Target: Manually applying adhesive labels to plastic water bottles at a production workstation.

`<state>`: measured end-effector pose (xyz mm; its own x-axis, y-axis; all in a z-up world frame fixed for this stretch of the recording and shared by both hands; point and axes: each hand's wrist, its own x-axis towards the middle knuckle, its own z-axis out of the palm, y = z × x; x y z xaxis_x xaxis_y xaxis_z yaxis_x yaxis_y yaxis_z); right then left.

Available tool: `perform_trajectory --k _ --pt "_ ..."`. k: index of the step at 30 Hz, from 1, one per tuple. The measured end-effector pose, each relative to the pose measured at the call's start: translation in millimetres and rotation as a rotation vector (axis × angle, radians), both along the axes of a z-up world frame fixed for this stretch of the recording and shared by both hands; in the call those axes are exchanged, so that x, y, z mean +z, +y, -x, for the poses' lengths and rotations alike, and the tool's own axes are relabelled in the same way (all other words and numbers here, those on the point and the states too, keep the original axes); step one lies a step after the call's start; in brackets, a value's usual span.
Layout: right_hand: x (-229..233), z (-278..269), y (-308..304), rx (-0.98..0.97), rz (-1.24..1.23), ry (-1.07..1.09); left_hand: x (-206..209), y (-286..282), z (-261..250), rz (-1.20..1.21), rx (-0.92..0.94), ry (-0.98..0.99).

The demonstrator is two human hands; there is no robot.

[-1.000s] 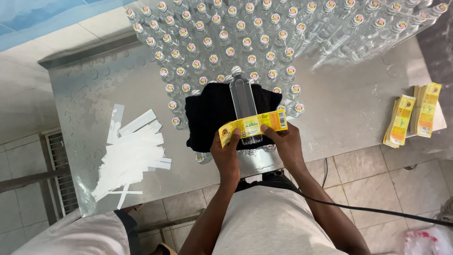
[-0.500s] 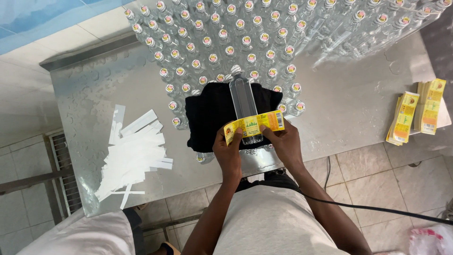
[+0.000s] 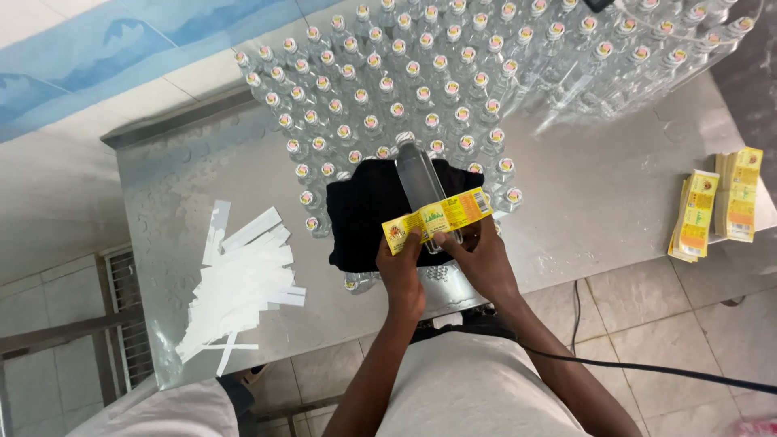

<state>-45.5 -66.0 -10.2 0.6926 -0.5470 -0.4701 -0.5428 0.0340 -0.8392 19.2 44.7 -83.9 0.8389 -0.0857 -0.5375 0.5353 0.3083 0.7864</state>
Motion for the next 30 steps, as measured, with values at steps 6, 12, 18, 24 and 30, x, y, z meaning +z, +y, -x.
perform_trajectory --k 6,12,18,24,30 --pt "5.7 0.0 -5.8 -0.088 -0.111 -0.070 17.7 -5.2 9.6 -0.081 -0.066 -0.062" --pt "-3.7 26.3 -18.6 -0.212 -0.390 -0.485 19.4 4.7 26.6 0.041 -0.143 -0.328" --pt "18.3 61.4 -49.0 -0.091 -0.478 -0.649 48.7 32.1 -45.7 0.242 -0.410 -0.577" --pt "-15.4 65.2 -70.9 -0.048 -0.396 -0.767 95.8 -30.7 -21.3 0.358 -0.320 -0.184" --pt "-35.9 84.0 -80.2 0.047 1.010 -0.783 90.2 -85.7 5.8 0.204 -0.037 -0.132"
